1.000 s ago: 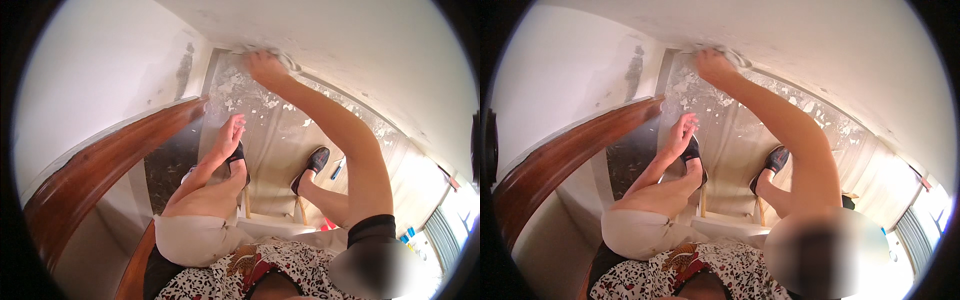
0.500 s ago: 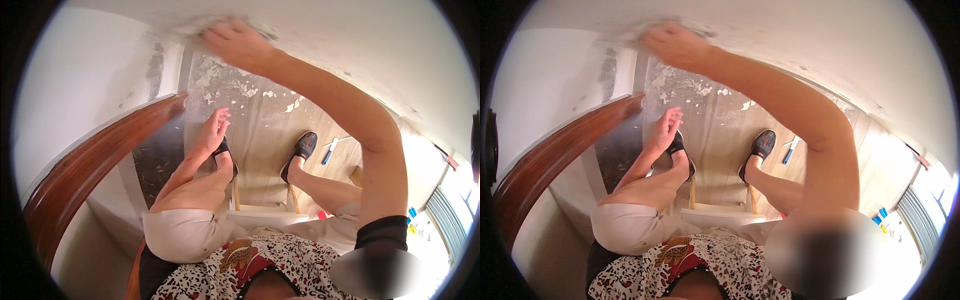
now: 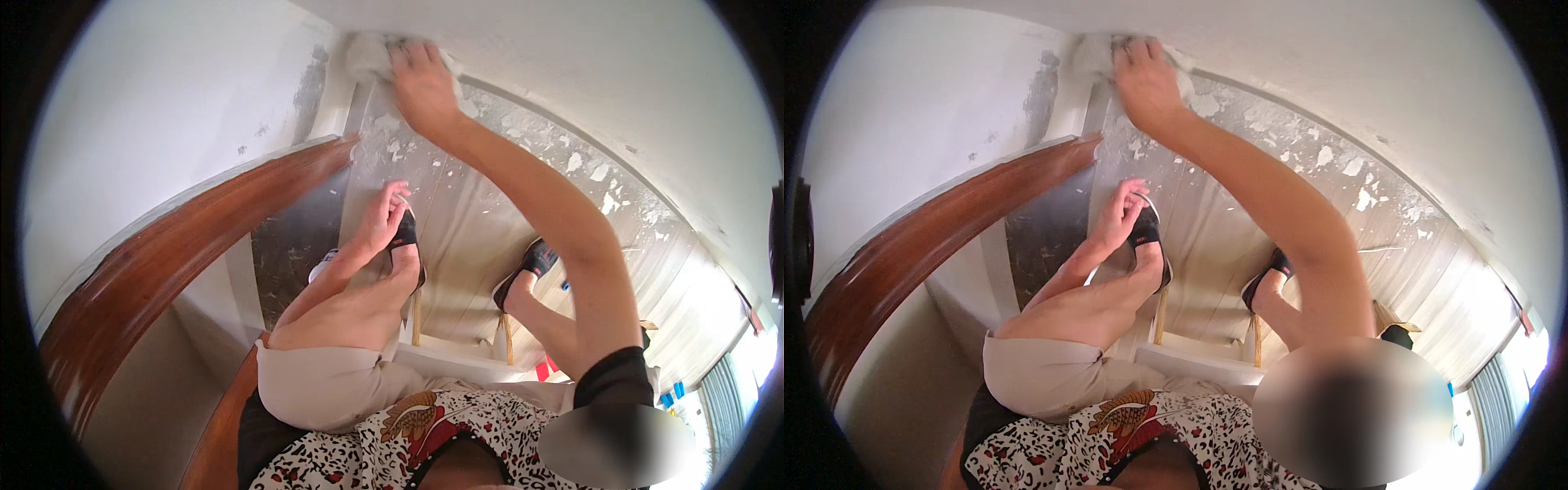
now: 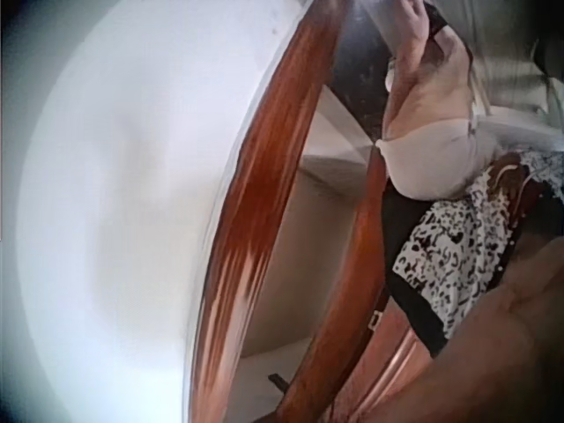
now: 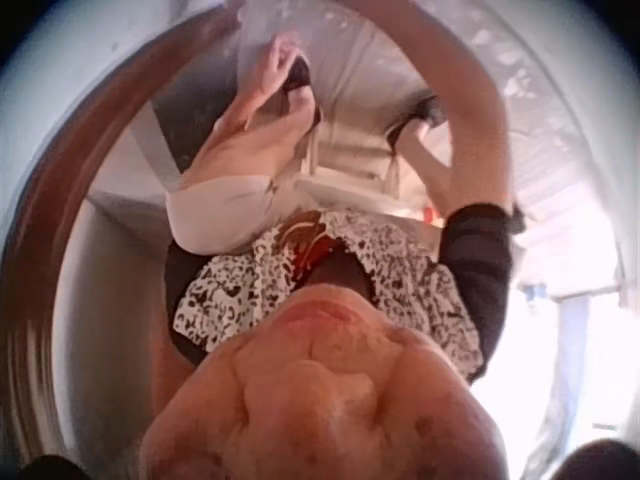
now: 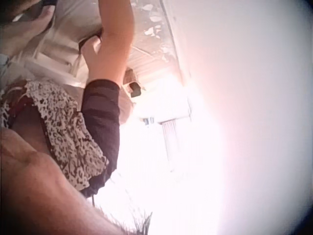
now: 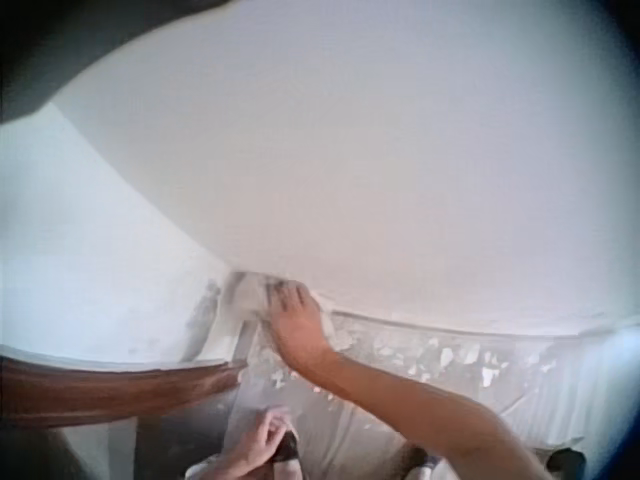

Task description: The person scrapes peeling paint from a wall using a scraper, wipes the area with a cloth, and then sands the surface with a sanding block.

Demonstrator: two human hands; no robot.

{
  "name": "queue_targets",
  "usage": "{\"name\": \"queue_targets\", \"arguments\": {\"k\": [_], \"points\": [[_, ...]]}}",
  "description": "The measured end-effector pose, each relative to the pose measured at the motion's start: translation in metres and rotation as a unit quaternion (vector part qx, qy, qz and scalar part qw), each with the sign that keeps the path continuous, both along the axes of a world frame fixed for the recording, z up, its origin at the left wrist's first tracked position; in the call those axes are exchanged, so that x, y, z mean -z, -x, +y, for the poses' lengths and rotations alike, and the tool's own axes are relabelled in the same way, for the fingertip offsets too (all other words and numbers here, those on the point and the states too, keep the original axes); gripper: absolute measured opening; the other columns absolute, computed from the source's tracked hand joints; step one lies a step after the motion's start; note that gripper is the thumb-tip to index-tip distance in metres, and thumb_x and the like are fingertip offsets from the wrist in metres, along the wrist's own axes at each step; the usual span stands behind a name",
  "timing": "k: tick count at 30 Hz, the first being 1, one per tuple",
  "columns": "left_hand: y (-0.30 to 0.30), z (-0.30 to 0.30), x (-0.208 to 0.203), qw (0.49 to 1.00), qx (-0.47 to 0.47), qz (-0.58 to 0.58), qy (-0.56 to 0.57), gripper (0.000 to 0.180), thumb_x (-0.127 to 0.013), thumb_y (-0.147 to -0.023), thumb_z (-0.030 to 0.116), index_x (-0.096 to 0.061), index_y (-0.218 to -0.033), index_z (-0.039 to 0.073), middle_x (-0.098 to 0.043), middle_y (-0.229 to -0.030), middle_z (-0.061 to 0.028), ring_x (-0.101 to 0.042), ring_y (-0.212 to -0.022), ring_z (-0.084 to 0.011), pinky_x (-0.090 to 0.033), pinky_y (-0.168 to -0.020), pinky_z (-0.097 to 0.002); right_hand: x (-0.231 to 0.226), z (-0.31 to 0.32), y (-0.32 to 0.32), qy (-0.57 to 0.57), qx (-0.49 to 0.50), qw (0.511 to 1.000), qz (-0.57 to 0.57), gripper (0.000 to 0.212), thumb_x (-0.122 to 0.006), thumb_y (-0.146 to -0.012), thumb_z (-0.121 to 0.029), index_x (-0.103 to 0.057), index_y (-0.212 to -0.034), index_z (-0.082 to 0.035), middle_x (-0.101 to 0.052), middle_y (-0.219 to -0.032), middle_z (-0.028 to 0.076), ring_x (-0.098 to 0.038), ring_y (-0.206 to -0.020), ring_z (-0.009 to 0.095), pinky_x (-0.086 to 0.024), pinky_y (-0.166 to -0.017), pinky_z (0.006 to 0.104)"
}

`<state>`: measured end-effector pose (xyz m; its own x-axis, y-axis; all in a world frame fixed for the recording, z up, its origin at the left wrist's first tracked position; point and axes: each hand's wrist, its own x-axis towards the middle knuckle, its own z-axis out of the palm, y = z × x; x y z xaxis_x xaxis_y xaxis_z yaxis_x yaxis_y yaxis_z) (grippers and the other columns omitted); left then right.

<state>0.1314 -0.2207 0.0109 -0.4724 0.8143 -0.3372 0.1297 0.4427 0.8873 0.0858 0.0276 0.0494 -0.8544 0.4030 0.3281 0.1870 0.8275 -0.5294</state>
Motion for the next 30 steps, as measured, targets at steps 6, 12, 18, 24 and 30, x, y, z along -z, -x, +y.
{"name": "queue_targets", "arguments": {"k": [6, 12, 18, 24, 30], "points": [[0.013, -0.009, -0.001, 1.0, -0.02, -0.014, -0.003, 0.035, -0.051, -0.091, 0.0, -0.042, -0.125, 0.001, -0.06, -0.105, -0.0135, -0.065, -0.082, -0.017, -0.052, -0.074, -0.029, 0.059, -0.07, 0.059, 0.136, 0.141, 0.976, 0.092, 0.028, -0.059, -0.075, -0.007, -0.058, -0.101, 0.005, -0.054, -0.112, 0.019, -0.049, -0.105, 0.038, -0.048, -0.083, 0.0448], [0.01, -0.006, 0.006, 0.999, -0.025, -0.02, -0.011, 0.034, -0.052, -0.09, -0.001, -0.042, -0.122, 0.0, -0.061, -0.098, -0.0156, -0.065, -0.078, -0.0206, -0.053, -0.07, -0.0292, 0.062, -0.093, 0.034, 0.272, 0.091, 0.958, 0.015, 0.021, -0.063, -0.071, -0.01, -0.062, -0.088, 0.002, -0.056, -0.109, 0.018, -0.052, -0.101, 0.037, -0.048, -0.082, 0.0443], [0.001, -0.041, 0.016, 0.994, 0.054, 0.073, 0.063, 0.033, -0.054, -0.087, 0.0, -0.046, -0.12, 0.002, -0.064, -0.086, -0.0153, -0.064, -0.078, -0.0274, -0.052, -0.07, -0.0338, 0.03, -0.116, -0.056, 0.321, -0.084, 0.94, -0.075, 0.025, -0.063, -0.071, -0.012, -0.062, -0.094, -0.001, -0.056, -0.111, 0.018, -0.054, -0.1, 0.037, -0.048, -0.084, 0.0437], [-0.003, -0.046, -0.003, 0.998, 0.056, 0.014, 0.019, 0.039, -0.051, -0.088, -0.003, -0.044, -0.126, 0.003, -0.06, -0.104, -0.015, -0.063, -0.079, -0.0265, -0.052, -0.071, -0.0335, 0.006, -0.068, -0.019, 0.239, 0.052, 0.968, 0.052, 0.033, -0.065, -0.074, -0.016, -0.059, -0.101, 0.0, -0.054, -0.108, 0.02, -0.053, -0.099, 0.039, -0.046, -0.084, 0.0455], [0.007, -0.029, 0.005, 1.0, 0.014, -0.014, 0.013, 0.038, -0.053, -0.09, 0.0, -0.043, -0.127, 0.001, -0.062, -0.103, -0.0129, -0.064, -0.083, -0.0184, -0.051, -0.074, -0.0297, 0.056, -0.064, 0.056, 0.27, 0.133, 0.954, -0.007, 0.02, -0.065, -0.076, -0.018, -0.063, -0.083, 0.0, -0.056, -0.106, 0.019, -0.055, -0.096, 0.038, -0.048, -0.078, 0.0458]]}}
